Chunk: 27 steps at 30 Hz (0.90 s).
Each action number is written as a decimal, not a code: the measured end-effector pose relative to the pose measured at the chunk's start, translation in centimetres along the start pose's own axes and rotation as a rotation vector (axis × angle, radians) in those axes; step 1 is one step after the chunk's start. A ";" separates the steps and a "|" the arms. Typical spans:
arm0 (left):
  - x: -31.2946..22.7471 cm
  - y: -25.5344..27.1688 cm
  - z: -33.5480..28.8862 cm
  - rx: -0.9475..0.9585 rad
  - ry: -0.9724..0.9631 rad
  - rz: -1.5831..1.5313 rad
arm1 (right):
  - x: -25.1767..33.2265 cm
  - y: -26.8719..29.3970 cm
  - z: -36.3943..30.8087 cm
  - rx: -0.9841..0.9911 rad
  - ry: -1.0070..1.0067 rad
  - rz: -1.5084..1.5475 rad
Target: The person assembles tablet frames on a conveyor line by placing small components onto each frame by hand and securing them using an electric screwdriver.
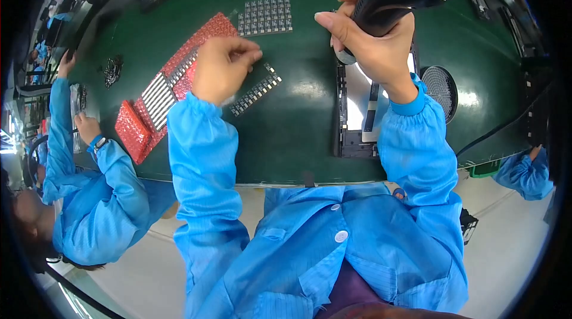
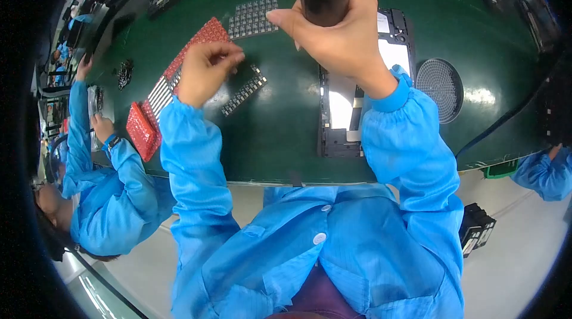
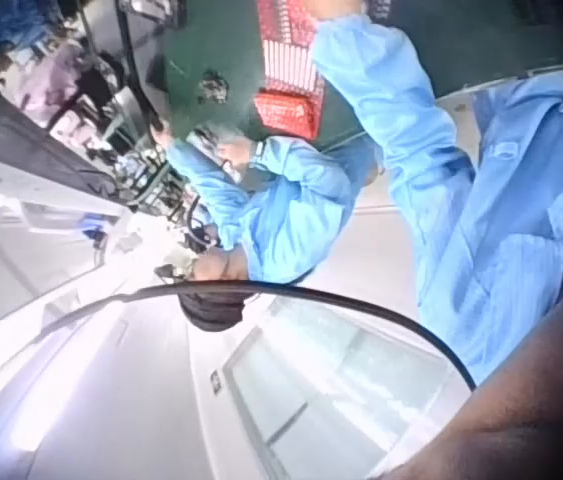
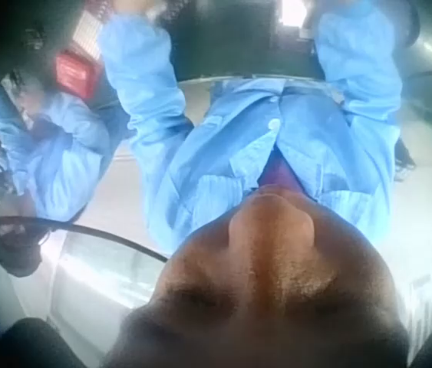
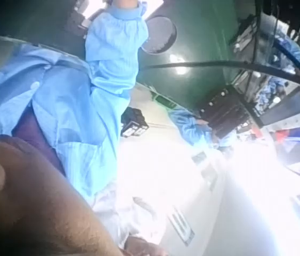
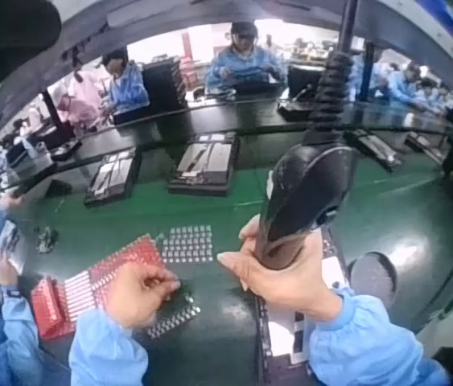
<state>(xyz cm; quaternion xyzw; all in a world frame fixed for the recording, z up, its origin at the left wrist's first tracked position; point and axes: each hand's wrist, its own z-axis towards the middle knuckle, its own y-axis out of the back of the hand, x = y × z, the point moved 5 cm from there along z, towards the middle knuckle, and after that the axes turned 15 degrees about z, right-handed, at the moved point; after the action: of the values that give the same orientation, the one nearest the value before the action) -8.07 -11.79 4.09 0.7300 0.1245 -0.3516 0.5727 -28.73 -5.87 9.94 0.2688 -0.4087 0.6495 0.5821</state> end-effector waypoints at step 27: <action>-2.3 -4.1 -1.3 0.017 -0.191 0.163 | 7.0 18.6 -3.9 -0.596 0.018 -0.151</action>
<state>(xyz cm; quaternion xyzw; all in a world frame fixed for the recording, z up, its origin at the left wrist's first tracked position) -11.63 -8.78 2.66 0.7056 0.0068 -0.3730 0.6025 -47.64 1.38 9.58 0.1099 -0.5550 0.4584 0.6855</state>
